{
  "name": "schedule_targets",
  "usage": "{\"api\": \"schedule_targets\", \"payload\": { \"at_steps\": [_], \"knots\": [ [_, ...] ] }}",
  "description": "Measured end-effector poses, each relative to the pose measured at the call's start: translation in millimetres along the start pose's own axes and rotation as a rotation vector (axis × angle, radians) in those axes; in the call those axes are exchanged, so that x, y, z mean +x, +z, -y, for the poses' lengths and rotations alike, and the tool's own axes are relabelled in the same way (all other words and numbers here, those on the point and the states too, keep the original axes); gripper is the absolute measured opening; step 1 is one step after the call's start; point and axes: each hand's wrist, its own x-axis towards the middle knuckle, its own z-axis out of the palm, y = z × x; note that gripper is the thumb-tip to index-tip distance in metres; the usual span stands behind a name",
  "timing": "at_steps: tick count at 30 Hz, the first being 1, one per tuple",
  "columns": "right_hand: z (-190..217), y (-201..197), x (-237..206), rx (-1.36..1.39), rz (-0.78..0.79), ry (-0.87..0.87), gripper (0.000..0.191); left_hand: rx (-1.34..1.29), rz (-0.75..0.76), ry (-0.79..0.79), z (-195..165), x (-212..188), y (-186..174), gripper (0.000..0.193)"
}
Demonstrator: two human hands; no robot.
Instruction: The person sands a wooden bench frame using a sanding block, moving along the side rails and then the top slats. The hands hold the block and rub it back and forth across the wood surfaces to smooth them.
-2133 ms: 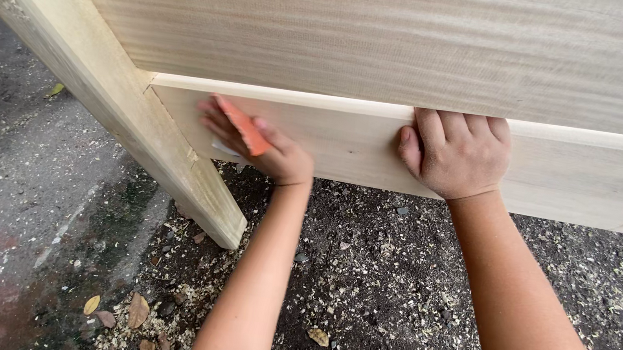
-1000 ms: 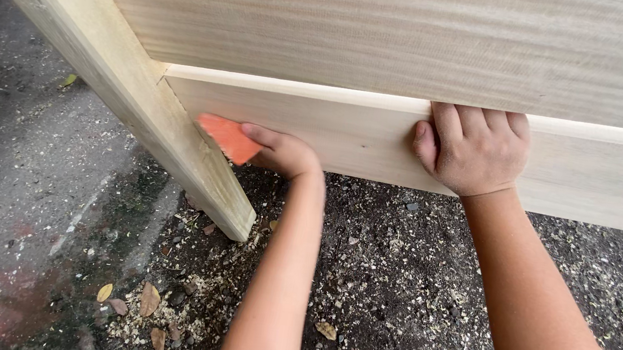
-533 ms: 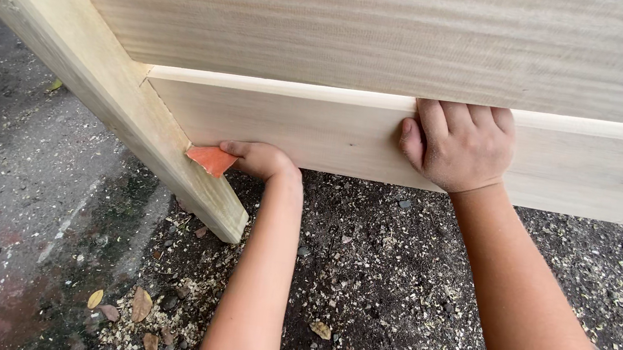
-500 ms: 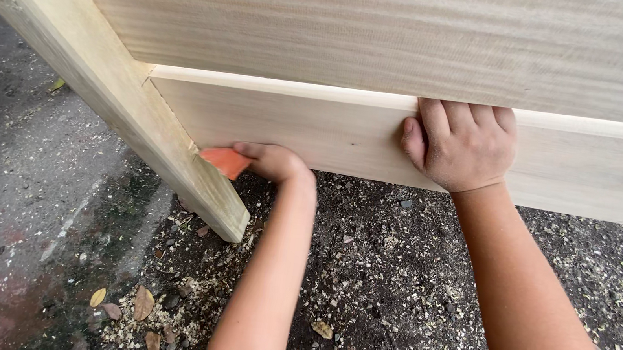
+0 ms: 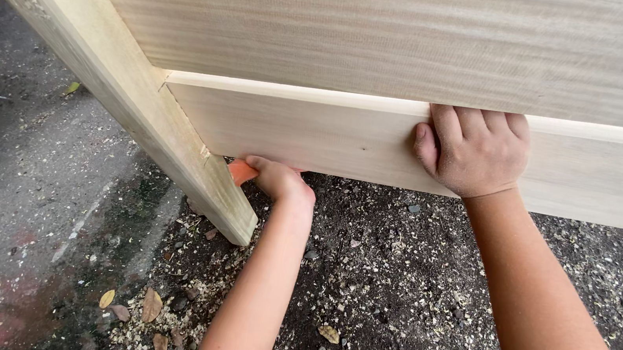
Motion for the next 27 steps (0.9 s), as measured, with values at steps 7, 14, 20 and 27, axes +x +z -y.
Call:
{"api": "schedule_targets", "payload": {
  "at_steps": [7, 14, 20, 27],
  "knots": [
    [-1.3, -2.4, 0.9, 0.036, 0.01, 0.013, 0.028, -0.013, 0.032, -0.033, -20.6, 14.5, -4.6, 0.067],
    [-1.2, -1.3, -0.6, 0.035, 0.034, 0.0, 0.03, -0.079, 0.124, -0.117, -24.7, 3.2, -1.6, 0.06],
    [-1.2, -2.7, 1.8, 0.009, -0.018, -0.001, 0.032, -0.063, 0.127, -0.128, -29.8, -27.2, 13.3, 0.07],
    [-1.5, 0.4, 0.4, 0.027, 0.016, 0.016, 0.028, -0.153, 0.248, -0.09, 39.7, -26.5, 7.8, 0.078]
  ]
}}
